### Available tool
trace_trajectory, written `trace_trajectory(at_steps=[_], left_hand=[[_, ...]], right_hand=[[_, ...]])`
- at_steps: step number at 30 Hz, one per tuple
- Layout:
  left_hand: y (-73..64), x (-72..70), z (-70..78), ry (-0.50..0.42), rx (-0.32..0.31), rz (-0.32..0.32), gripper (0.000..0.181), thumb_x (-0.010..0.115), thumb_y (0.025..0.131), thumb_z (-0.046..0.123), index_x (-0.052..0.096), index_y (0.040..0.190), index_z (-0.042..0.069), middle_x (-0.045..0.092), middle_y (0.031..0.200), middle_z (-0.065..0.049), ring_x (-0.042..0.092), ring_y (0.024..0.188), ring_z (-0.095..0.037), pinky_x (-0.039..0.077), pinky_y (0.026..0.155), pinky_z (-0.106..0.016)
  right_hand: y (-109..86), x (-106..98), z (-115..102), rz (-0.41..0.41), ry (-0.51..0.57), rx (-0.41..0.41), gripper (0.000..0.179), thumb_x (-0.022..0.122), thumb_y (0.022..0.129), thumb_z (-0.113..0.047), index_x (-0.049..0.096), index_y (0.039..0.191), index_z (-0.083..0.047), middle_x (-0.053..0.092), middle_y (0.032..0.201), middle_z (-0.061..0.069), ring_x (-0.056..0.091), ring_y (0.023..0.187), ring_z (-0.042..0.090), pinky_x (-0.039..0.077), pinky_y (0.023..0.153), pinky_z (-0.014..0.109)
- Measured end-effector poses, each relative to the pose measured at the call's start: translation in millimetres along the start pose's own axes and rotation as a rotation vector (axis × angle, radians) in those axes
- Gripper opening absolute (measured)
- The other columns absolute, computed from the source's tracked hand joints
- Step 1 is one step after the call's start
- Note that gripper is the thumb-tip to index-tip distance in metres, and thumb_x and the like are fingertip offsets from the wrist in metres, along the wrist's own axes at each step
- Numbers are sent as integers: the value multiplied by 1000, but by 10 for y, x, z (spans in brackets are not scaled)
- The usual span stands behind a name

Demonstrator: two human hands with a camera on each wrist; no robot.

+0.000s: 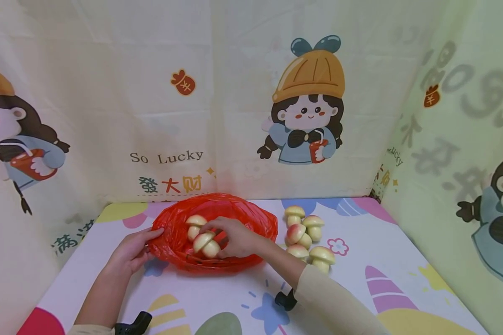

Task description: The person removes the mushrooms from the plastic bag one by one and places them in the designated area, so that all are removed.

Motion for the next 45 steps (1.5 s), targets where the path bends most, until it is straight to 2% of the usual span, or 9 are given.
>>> trace_trajectory(at_steps=[13,19,28,33,38,45], left_hand=[[3,-1,-10,-3,-14,1,85,71,100,33,22,167,13,71,102,11,74,95,-10,62,91,-31],[-1,-3,-11,-7,-16,-7,85,71,101,33,22,167,13,71,101,12,74,96,-9,62,91,-30],[-6,14,4,2,-2,-11,82,68,102,32,22,167,11,71,100,13,75,95,-8,62,93,-32],[-5,14,-2,0,-10,-11,83,69,102,32,22,167,12,71,100,13,74,96,-8,62,92,-31],[1,2,-16,-10,-23,-14,85,71,101,33,22,167,13,71,100,14,73,96,-8,61,92,-29],[-9,8,-15,-10,-21,-8,84,69,101,32,21,167,14,71,99,15,73,96,-8,61,92,-29]], right_hand=[[-268,-191,-36,87,-44,30,60,86,86,-14,61,137,-32,60,137,-10,60,121,10,62,87,26],[-392,-298,-21,121,-6,76,60,85,85,-10,62,137,-30,60,136,-7,61,120,15,62,86,27],[-558,-434,24,165,68,55,61,84,86,-8,61,138,-27,59,138,-8,61,124,20,64,90,42],[-672,-510,28,207,76,76,62,85,85,-9,61,138,-29,60,137,-11,61,124,18,64,90,43],[-795,-576,26,237,89,97,63,85,86,-8,61,139,-31,59,137,-10,63,123,22,65,89,42],[-987,-684,63,291,122,162,66,85,84,-7,60,140,-34,57,137,-11,61,125,25,65,87,42]])
Point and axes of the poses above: each hand's wrist, its own y-axis towards the middle knuckle, its own x-axis out of the palm, z = x × y, the point moved 6 cm from there along y, towards the middle knuckle
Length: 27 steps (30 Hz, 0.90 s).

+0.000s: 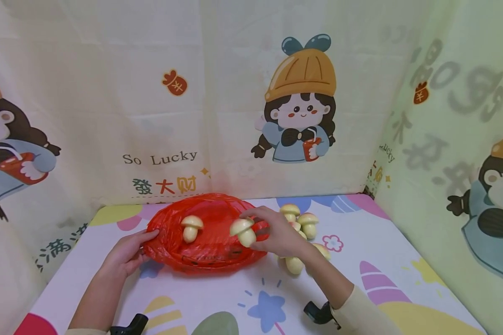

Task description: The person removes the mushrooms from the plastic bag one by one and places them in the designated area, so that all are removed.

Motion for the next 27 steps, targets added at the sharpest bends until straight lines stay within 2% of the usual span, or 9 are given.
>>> trace_trajectory(at_steps=[4,11,15,22,27], left_hand=[[-6,3,5,-4,-3,-5,84,69,102,32,21,167,14,71,99,14,73,95,-8,61,92,-29],[-5,-5,15,2,-2,-14,85,69,102,33,19,168,13,71,99,14,73,95,-8,62,92,-30],[-2,-12,14,-7,-4,-12,84,69,102,32,19,168,14,71,98,14,74,95,-8,62,93,-31],[8,-17,13,-10,-6,-11,85,69,102,31,19,168,14,71,98,14,74,95,-8,62,93,-31],[25,-30,11,-10,-7,-12,87,70,101,32,17,168,15,71,98,14,74,95,-8,62,93,-32]], right_hand=[[-68,-115,34,61,-12,16,68,87,82,-6,62,138,-35,59,135,-11,61,124,24,65,88,43],[-150,-294,81,146,-75,29,69,88,80,-5,62,136,-36,61,133,-14,60,123,20,65,84,35],[-199,-381,90,167,-63,45,67,88,80,-6,63,135,-36,62,132,-13,60,123,23,65,83,36],[-309,-522,153,162,14,69,68,86,81,-7,60,139,-33,62,136,-4,64,122,29,65,86,40],[-383,-634,228,195,-10,84,69,87,81,-10,59,140,-32,64,134,1,67,116,29,65,87,39]])
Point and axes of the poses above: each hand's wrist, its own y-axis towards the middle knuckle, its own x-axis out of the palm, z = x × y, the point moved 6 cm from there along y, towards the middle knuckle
